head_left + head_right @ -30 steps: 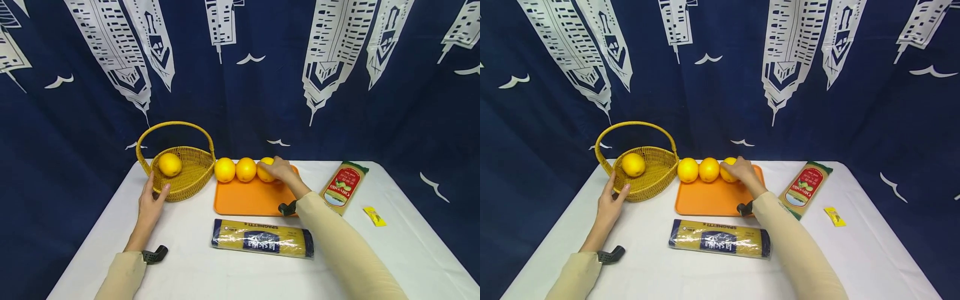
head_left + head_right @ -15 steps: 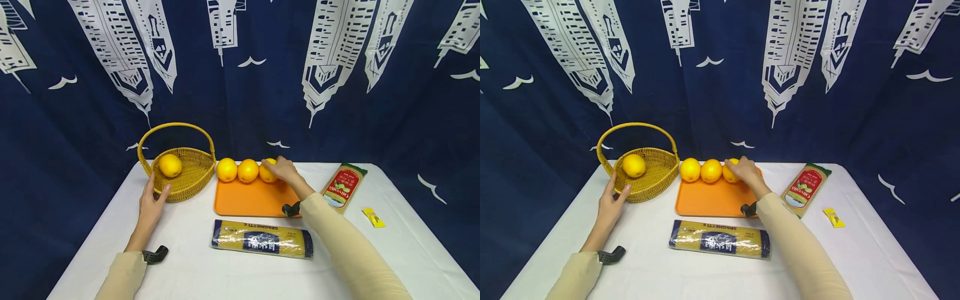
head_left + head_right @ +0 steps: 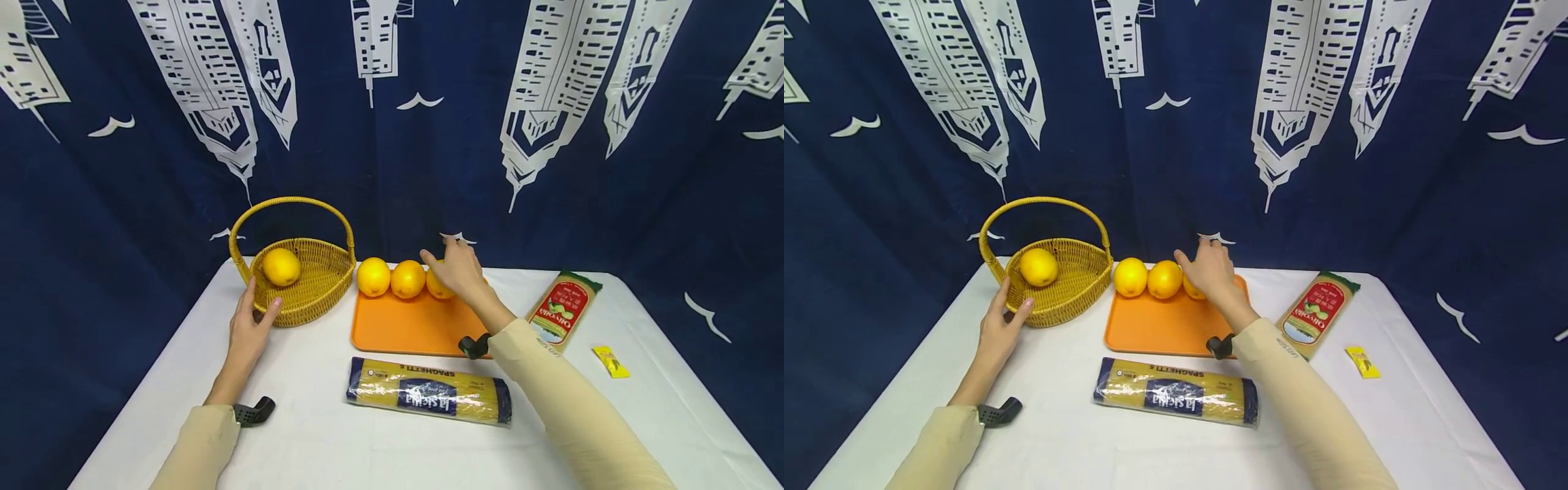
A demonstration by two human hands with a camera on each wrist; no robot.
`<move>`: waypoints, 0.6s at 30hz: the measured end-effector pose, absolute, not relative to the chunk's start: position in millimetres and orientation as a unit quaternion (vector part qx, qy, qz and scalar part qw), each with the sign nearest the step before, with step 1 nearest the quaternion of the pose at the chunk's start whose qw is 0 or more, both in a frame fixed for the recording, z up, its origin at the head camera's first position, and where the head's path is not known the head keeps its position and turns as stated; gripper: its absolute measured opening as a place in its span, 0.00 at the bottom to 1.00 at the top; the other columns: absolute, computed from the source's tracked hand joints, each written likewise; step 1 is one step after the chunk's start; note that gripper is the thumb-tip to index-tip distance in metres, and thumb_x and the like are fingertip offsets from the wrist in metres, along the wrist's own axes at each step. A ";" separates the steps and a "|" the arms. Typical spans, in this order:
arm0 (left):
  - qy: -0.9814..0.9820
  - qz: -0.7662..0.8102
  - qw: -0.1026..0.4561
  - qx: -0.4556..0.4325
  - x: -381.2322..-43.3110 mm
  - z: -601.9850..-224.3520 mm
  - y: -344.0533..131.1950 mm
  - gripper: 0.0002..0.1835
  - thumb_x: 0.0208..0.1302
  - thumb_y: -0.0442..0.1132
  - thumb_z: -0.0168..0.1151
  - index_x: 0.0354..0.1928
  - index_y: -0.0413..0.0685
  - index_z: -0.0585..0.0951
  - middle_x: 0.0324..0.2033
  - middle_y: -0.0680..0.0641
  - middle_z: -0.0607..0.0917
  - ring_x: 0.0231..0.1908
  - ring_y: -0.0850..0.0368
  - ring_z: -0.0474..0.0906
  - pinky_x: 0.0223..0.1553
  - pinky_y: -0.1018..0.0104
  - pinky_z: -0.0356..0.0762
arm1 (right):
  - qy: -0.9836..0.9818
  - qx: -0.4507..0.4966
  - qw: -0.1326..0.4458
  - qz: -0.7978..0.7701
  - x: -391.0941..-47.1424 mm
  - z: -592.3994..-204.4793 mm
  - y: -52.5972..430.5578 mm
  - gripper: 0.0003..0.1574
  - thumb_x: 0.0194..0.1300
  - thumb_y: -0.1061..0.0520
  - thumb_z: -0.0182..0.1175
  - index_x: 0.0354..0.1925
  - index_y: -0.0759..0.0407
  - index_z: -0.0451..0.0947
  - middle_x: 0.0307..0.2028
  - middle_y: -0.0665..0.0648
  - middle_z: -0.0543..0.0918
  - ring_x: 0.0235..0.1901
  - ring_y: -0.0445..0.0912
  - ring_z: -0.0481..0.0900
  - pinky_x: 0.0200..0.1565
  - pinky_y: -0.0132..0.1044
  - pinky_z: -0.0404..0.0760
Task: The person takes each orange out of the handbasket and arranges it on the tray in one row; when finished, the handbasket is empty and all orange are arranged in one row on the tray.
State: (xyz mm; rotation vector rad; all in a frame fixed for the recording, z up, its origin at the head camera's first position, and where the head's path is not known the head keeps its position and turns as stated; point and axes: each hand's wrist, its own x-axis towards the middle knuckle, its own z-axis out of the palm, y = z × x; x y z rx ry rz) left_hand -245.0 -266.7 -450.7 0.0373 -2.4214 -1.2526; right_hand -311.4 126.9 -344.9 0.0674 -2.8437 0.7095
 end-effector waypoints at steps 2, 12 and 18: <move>-0.870 -0.448 0.206 0.014 -245.1 -451.0 -267.3 0.43 0.60 0.61 0.54 0.72 0.62 0.47 0.69 0.44 0.54 0.67 0.46 0.51 0.63 0.48 0.54 | -0.960 0.045 0.111 0.253 -307.6 -339.5 117.0 0.45 0.61 0.33 0.51 0.63 0.64 0.63 0.61 0.65 0.66 0.58 0.61 0.64 0.57 0.56 0.65; -0.870 -0.450 0.201 0.017 -247.5 -454.3 -266.1 0.43 0.60 0.62 0.54 0.72 0.64 0.47 0.69 0.45 0.53 0.67 0.47 0.49 0.64 0.48 0.51 | -0.927 0.154 0.115 0.321 -298.7 -334.6 78.4 0.33 0.62 0.39 0.56 0.56 0.59 0.72 0.52 0.57 0.77 0.49 0.50 0.75 0.51 0.41 0.74; -0.873 -0.443 0.203 0.017 -248.0 -453.1 -267.9 0.42 0.61 0.62 0.54 0.72 0.62 0.47 0.69 0.44 0.54 0.67 0.46 0.49 0.64 0.48 0.50 | -0.913 0.197 0.122 0.335 -295.5 -342.7 50.1 0.28 0.61 0.43 0.59 0.54 0.56 0.74 0.49 0.55 0.78 0.46 0.46 0.77 0.49 0.37 0.75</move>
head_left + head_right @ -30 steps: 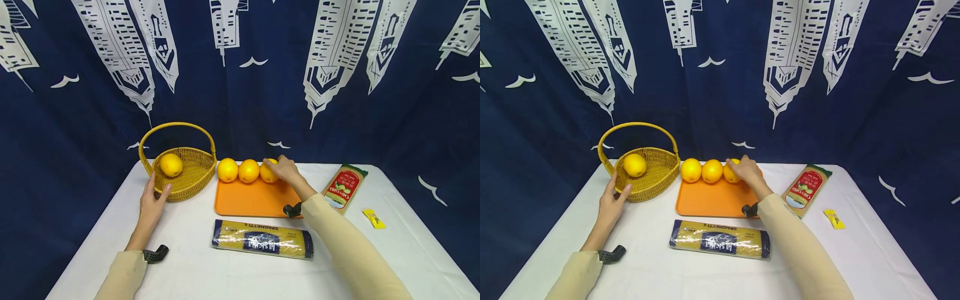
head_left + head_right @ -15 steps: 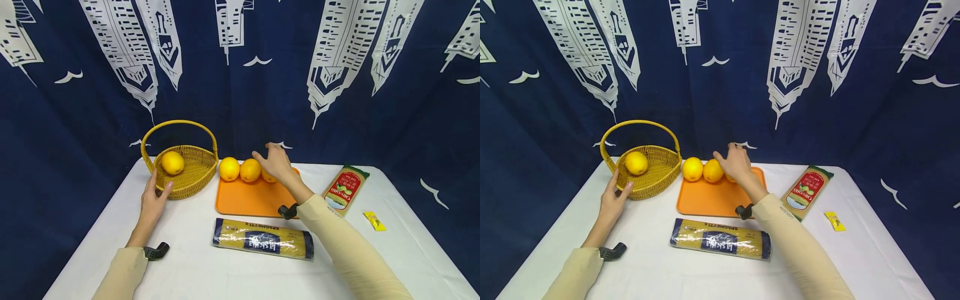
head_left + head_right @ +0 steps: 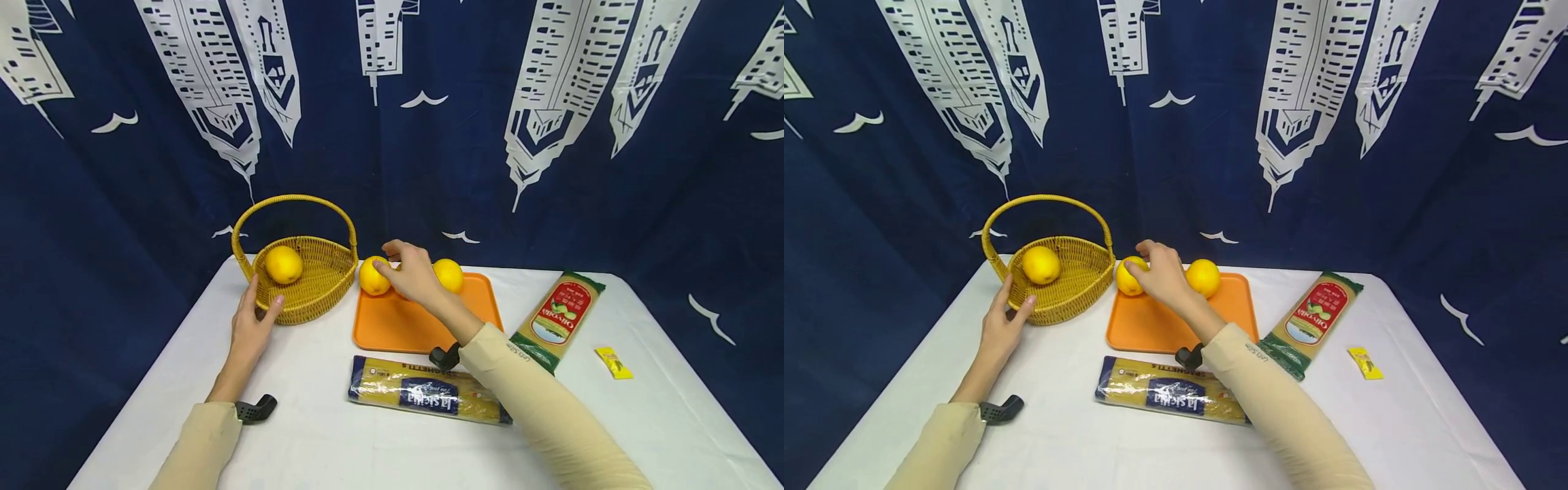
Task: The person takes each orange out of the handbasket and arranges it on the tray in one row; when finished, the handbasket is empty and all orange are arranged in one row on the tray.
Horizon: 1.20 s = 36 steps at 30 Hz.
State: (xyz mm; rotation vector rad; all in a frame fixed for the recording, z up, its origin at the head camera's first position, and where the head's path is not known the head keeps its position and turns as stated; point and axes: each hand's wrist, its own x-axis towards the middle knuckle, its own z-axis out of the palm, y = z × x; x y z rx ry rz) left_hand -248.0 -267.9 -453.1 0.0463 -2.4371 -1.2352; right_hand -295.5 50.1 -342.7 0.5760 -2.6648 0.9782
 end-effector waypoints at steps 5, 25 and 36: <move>-0.872 -0.445 0.204 0.013 -246.6 -450.7 -267.2 0.43 0.60 0.61 0.55 0.72 0.60 0.48 0.69 0.44 0.54 0.67 0.46 0.49 0.64 0.47 0.50 | -0.901 0.236 0.114 0.345 -294.3 -346.9 24.1 0.27 0.59 0.46 0.60 0.53 0.57 0.74 0.48 0.55 0.79 0.45 0.44 0.76 0.47 0.35 0.76; -0.871 -0.450 0.197 0.018 -246.0 -449.4 -268.8 0.42 0.61 0.61 0.54 0.72 0.62 0.47 0.69 0.45 0.54 0.67 0.46 0.51 0.63 0.48 0.54 | -0.890 0.259 0.083 0.367 -306.5 -355.9 -61.6 0.32 0.57 0.50 0.63 0.59 0.57 0.70 0.52 0.52 0.76 0.51 0.44 0.73 0.51 0.31 0.71; -0.871 -0.448 0.203 0.014 -247.7 -450.5 -268.3 0.42 0.61 0.61 0.54 0.72 0.62 0.48 0.69 0.45 0.55 0.66 0.45 0.53 0.62 0.47 0.56 | -0.878 0.178 0.083 0.436 -316.1 -369.7 -96.1 0.35 0.55 0.48 0.66 0.60 0.54 0.69 0.56 0.52 0.74 0.55 0.46 0.71 0.54 0.33 0.70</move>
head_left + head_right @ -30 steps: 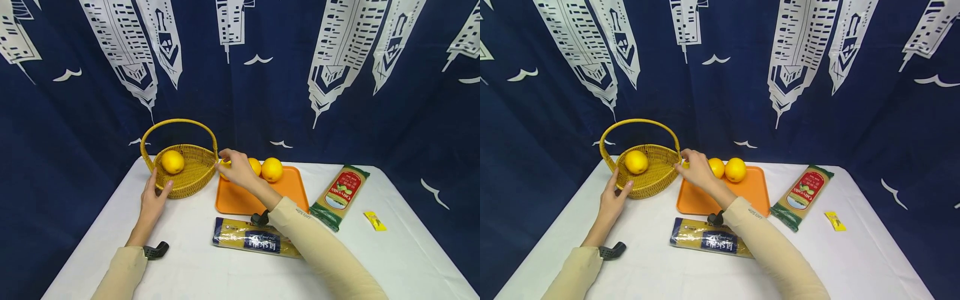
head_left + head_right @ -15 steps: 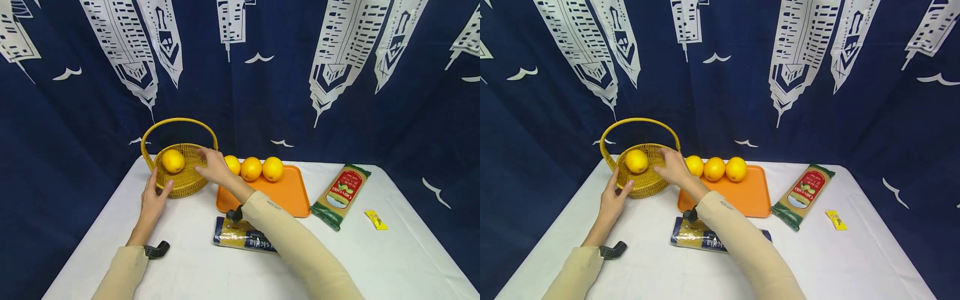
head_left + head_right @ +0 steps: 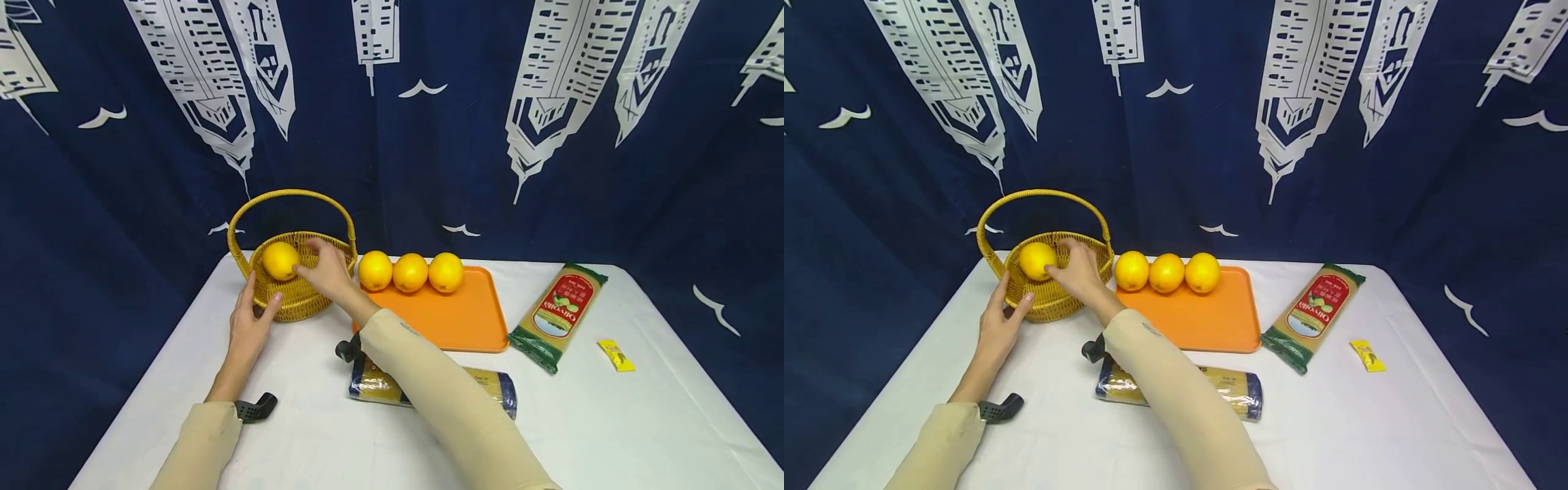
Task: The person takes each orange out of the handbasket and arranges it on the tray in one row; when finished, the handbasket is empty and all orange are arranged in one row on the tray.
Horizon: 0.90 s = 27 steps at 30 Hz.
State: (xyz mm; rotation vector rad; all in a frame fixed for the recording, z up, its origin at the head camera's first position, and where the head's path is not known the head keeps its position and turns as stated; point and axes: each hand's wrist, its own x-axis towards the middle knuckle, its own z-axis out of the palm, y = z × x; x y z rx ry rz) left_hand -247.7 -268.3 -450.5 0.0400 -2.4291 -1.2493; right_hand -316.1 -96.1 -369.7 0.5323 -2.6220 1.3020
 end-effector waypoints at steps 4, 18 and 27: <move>-0.873 -0.443 0.203 0.019 -249.2 -450.1 -271.0 0.42 0.61 0.61 0.54 0.72 0.63 0.47 0.69 0.45 0.54 0.66 0.46 0.52 0.62 0.47 0.55 | -0.862 0.164 0.059 0.476 -324.0 -369.6 -106.7 0.37 0.54 0.47 0.67 0.60 0.53 0.69 0.57 0.52 0.73 0.56 0.46 0.70 0.54 0.34 0.71; -0.870 -0.450 0.198 0.028 -247.7 -455.0 -267.6 0.42 0.60 0.62 0.54 0.72 0.65 0.47 0.69 0.46 0.54 0.67 0.46 0.51 0.63 0.48 0.54 | -0.743 0.088 -0.084 0.658 -342.0 -383.8 -134.8 0.42 0.55 0.53 0.67 0.66 0.51 0.62 0.65 0.56 0.62 0.63 0.53 0.61 0.60 0.46 0.65; -0.872 -0.444 0.203 0.022 -248.8 -451.3 -268.6 0.42 0.60 0.61 0.54 0.72 0.63 0.48 0.69 0.45 0.55 0.67 0.46 0.51 0.63 0.47 0.53 | -0.734 0.047 -0.137 0.664 -348.1 -389.7 -146.6 0.42 0.51 0.49 0.69 0.64 0.46 0.65 0.58 0.52 0.69 0.50 0.47 0.72 0.50 0.43 0.75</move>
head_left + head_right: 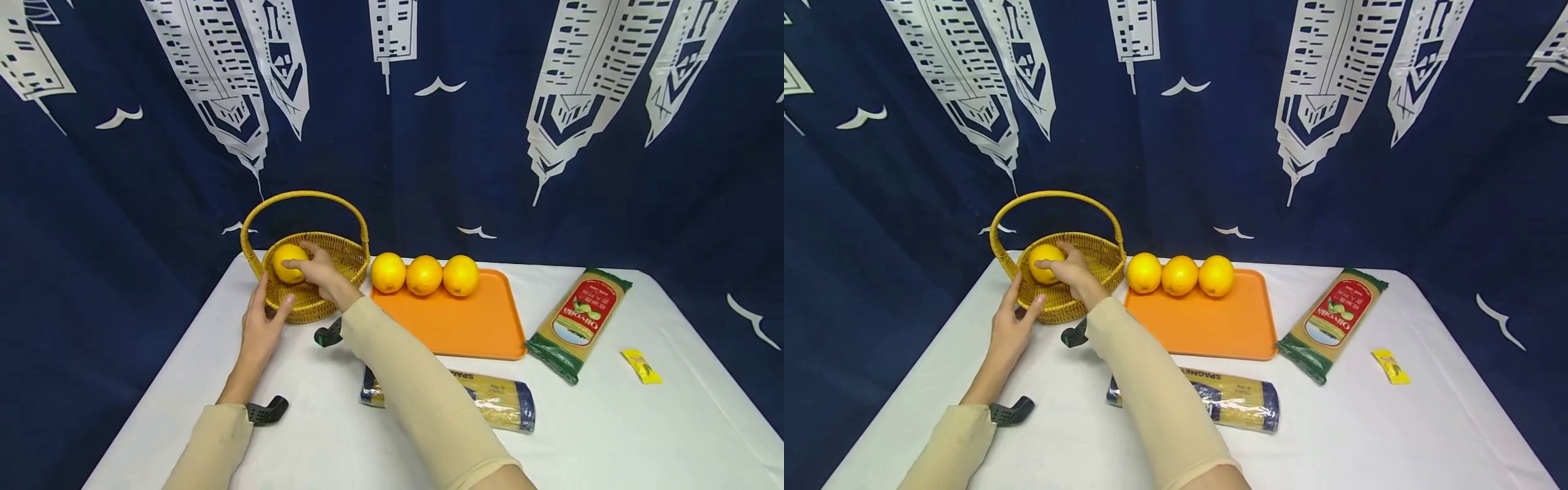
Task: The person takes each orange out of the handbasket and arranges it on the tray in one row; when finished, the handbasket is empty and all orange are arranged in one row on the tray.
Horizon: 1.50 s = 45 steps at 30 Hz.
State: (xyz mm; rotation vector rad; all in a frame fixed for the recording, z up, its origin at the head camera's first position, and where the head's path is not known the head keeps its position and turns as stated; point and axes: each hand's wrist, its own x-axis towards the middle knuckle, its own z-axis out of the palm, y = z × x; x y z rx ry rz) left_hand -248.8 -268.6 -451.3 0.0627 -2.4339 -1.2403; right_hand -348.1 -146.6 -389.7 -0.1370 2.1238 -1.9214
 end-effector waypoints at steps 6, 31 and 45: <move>-0.869 -0.448 0.209 0.008 -250.0 -448.1 -262.8 0.42 0.60 0.61 0.55 0.72 0.63 0.48 0.69 0.46 0.54 0.67 0.46 0.51 0.63 0.46 0.51 | 0.754 -0.058 0.152 -0.636 -345.8 -388.1 -140.9 0.43 0.49 0.50 0.71 0.63 0.48 0.66 0.53 0.52 0.71 0.46 0.46 0.73 0.48 0.41 0.75; -0.873 -0.446 0.198 0.021 -244.4 -452.2 -263.9 0.42 0.61 0.61 0.54 0.72 0.64 0.48 0.69 0.46 0.54 0.66 0.45 0.53 0.62 0.47 0.56 | 0.826 -0.135 0.075 -0.542 -315.5 -348.2 -83.5 0.48 0.45 0.41 0.72 0.62 0.52 0.66 0.50 0.51 0.73 0.42 0.45 0.74 0.39 0.35 0.78; -0.869 -0.450 0.205 0.016 -240.4 -449.4 -264.2 0.41 0.62 0.59 0.55 0.72 0.61 0.48 0.69 0.46 0.55 0.64 0.45 0.56 0.59 0.49 0.61 | 0.803 -0.136 0.066 -0.576 -286.2 -310.9 1.5 0.42 0.46 0.40 0.71 0.58 0.48 0.70 0.42 0.55 0.79 0.37 0.46 0.79 0.38 0.39 0.80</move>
